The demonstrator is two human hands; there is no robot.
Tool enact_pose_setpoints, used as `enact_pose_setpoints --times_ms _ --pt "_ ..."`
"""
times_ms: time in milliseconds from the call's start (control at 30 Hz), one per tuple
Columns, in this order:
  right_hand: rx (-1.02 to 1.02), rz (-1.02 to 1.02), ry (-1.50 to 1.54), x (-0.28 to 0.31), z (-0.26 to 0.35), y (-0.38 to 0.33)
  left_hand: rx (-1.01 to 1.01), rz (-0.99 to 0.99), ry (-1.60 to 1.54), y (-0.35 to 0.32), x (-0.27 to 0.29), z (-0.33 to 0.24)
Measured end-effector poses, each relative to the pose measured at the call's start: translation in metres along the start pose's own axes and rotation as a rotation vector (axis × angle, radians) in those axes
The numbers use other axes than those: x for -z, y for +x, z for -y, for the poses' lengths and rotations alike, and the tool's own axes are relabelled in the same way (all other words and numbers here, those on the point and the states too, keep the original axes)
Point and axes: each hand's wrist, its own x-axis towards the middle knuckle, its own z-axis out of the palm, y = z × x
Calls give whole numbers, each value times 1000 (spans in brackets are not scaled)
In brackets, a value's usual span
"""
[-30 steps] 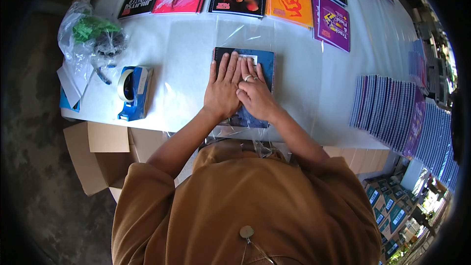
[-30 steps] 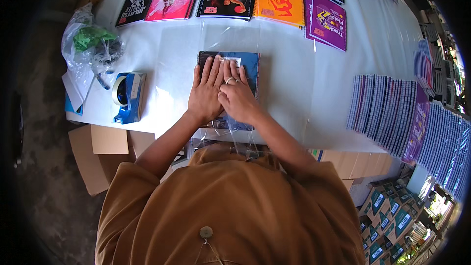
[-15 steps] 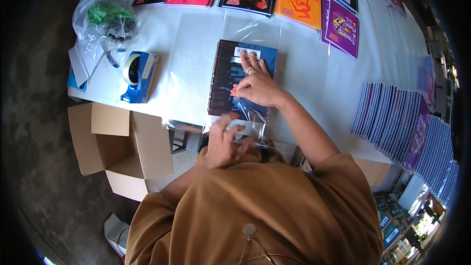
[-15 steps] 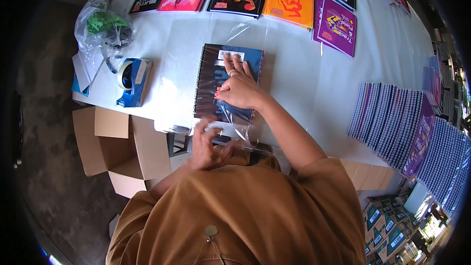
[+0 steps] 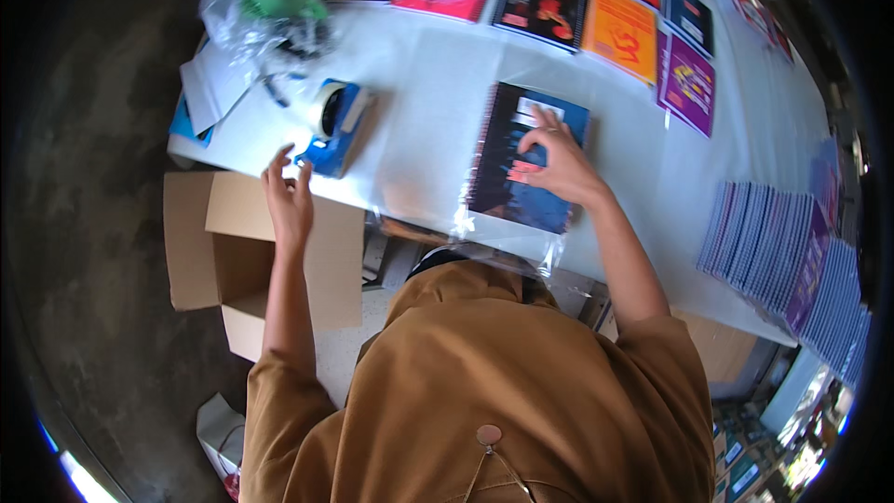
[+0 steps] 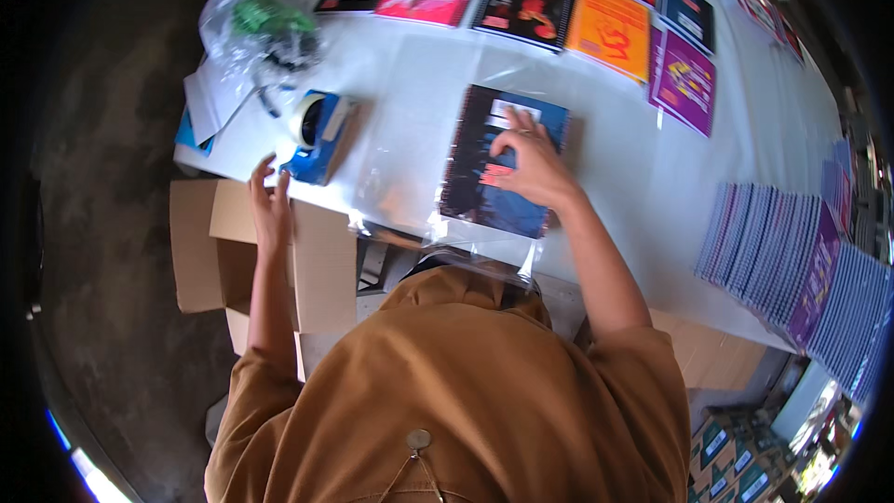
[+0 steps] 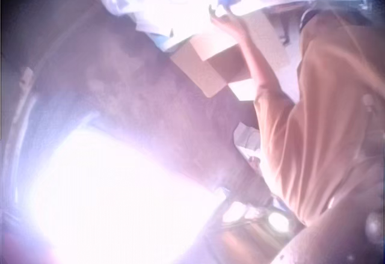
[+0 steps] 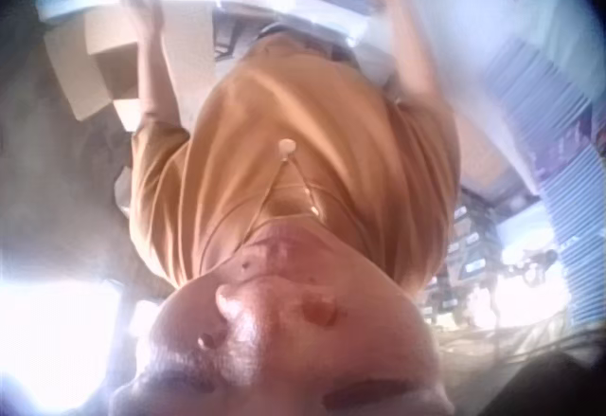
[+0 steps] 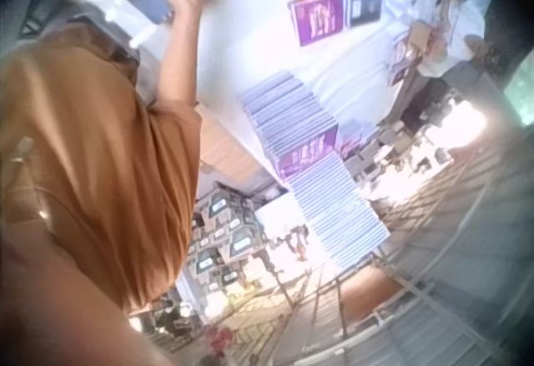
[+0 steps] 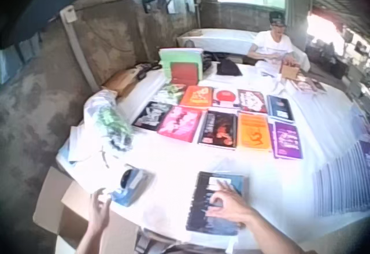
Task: The person stacks multiple notebooks with different cover designs, places the stack into a clear plastic sleeve, and uses tape to seal the package.
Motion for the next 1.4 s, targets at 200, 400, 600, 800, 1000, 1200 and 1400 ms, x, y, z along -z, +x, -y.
enact_pose_setpoints --times_ms 200,400,600,800,1000,1200,1400 --pt "-99 -49 122 2 28 1 540 621 -283 68 12 38" --pt "-140 -57 106 0 24 1 507 781 -46 83 8 40" --pt "-177 -18 192 2 20 1 536 705 -196 73 6 30" --pt "-112 -17 93 3 28 4 634 840 -423 75 15 67" --pt "-159 -41 118 5 21 1 454 832 -1422 7 37 98" --pt "-98 -94 -7 6 18 2 266 -57 118 40 25 116" --pt "-83 -132 -114 7 -2 0 -11 860 -540 50 -73 -145"
